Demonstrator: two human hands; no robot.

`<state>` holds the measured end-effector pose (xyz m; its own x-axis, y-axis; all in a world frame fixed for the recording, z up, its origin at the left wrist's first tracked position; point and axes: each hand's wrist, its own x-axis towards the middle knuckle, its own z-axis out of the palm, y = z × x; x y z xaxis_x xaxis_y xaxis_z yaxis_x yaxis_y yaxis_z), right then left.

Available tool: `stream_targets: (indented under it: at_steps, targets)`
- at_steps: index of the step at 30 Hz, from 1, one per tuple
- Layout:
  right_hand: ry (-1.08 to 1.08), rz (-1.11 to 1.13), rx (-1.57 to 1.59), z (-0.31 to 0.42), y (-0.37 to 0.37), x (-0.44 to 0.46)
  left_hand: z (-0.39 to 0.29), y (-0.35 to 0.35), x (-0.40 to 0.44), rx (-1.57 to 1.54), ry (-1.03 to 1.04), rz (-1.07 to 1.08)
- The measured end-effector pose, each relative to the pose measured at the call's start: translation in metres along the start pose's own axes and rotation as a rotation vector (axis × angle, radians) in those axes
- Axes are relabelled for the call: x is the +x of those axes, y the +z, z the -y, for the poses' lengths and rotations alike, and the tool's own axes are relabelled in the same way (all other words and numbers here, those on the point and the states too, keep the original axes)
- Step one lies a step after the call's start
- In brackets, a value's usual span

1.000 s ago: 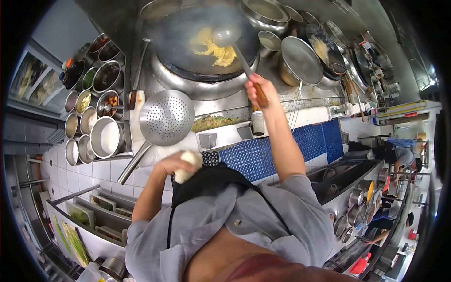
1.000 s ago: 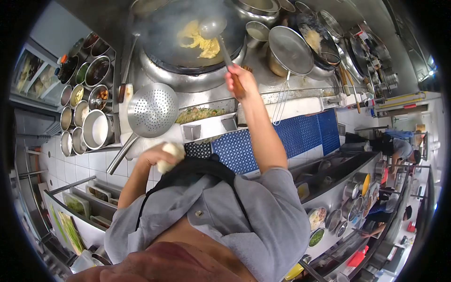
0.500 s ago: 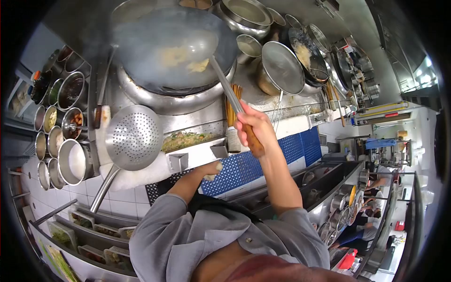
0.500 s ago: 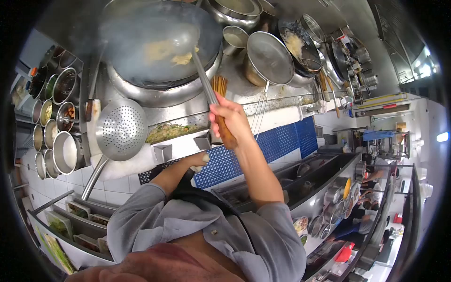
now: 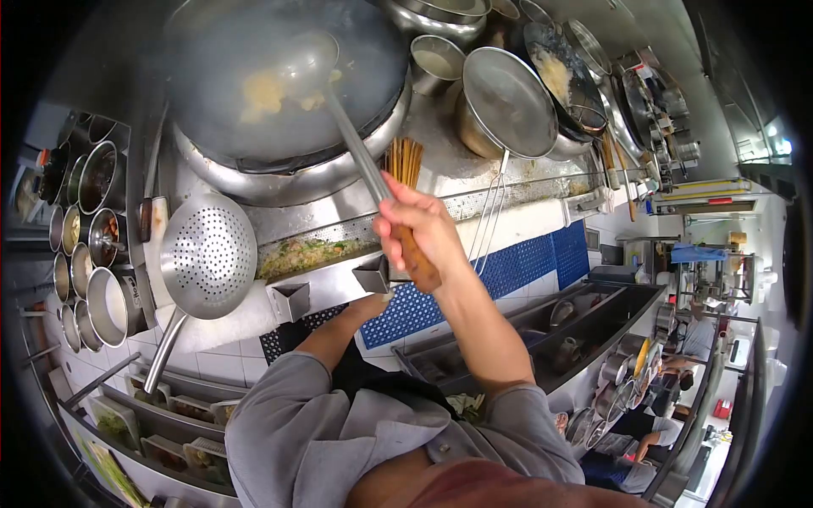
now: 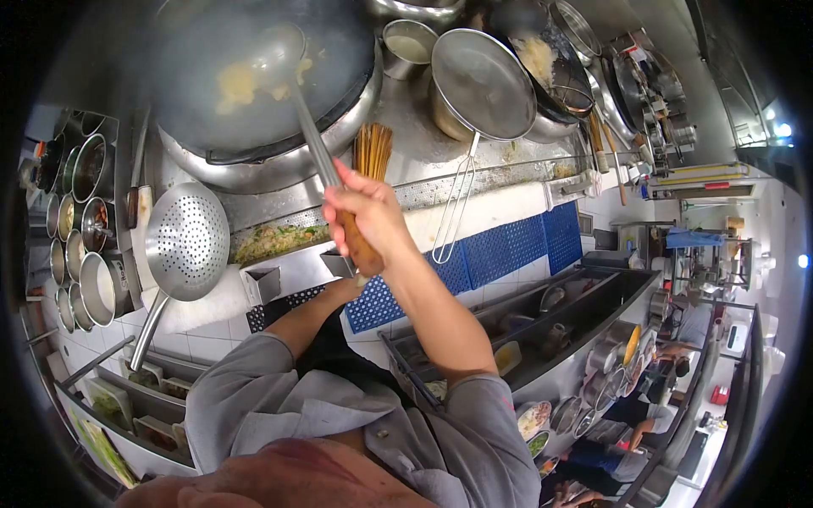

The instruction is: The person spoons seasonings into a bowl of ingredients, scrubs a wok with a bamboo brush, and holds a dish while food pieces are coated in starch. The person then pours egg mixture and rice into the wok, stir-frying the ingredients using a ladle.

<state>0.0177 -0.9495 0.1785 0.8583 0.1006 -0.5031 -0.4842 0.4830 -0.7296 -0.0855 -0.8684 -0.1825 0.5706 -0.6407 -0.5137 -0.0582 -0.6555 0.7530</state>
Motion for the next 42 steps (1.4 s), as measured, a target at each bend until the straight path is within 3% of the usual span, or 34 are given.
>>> stream_targets:
  at_steps: [8, 13, 15, 16, 19, 21, 22, 23, 24, 25, 26, 28, 33, 35, 38, 41, 42]
  targets:
    - [-0.034, -0.037, -0.022, -0.006, -0.031, -0.042, -0.009, 0.015, 0.042, 0.134, -0.003, -0.061]
    - [-0.083, 0.012, 0.047, 0.001, -0.02, -0.047, -0.043, 0.019, 0.023, 0.279, 0.118, -0.06]
    - [-0.053, 0.078, 0.017, 0.006, -0.009, -0.042, -0.081, -0.001, -0.02, 0.319, 0.183, 0.124]
    - [-0.042, 0.108, 0.004, 0.008, -0.004, -0.036, -0.117, -0.032, -0.051, 0.283, 0.15, 0.329]
    - [0.024, 0.236, 0.006, 0.005, 0.01, -0.001, -0.145, -0.078, -0.119, 0.026, 0.397, 0.207]
    - [0.031, 0.228, 0.003, 0.004, 0.014, 0.025, -0.144, -0.12, -0.147, -0.229, 0.377, 0.017]
    - [0.023, 0.198, -0.008, 0.0, 0.012, 0.038, -0.163, -0.152, -0.176, -0.526, 0.16, -0.139]
    - [0.018, 0.169, -0.022, -0.004, 0.013, 0.045, -0.146, -0.166, -0.174, -0.745, 0.201, -0.302]
    - [-0.016, 0.153, -0.022, -0.008, 0.014, 0.044, -0.137, -0.18, -0.171, -0.933, 0.063, -0.551]
    - [-0.05, 0.139, -0.025, -0.01, 0.014, 0.041, -0.1, -0.194, -0.151, -1.034, 0.167, -0.712]
    - [-0.087, 0.127, -0.029, -0.008, 0.014, 0.038, -0.121, -0.229, -0.162, -1.25, 0.128, -0.904]
    - [-0.146, 0.064, -0.164, -0.004, 0.018, 0.013, -0.109, -0.288, -0.164, -1.429, 0.208, -0.777]
    - [-0.258, -0.056, -0.684, 0.001, 0.032, -0.055, -0.101, -0.376, -0.122, -1.534, -0.017, -0.46]
    - [-0.271, -0.075, -0.843, 0.004, 0.046, -0.079, -0.095, -0.378, -0.103, -1.524, -0.073, -0.428]
    - [-0.26, -0.019, -1.092, 0.018, 0.054, -0.112, -0.106, -0.365, -0.123, -1.55, 0.033, -0.404]
    - [-0.053, -0.055, -1.146, 0.046, 0.077, -0.157, -0.151, -0.365, -0.168, -1.577, 0.044, -0.398]
    - [-0.083, -0.042, -1.175, 0.044, 0.074, -0.155, -0.149, -0.363, -0.169, -1.578, 0.044, -0.397]
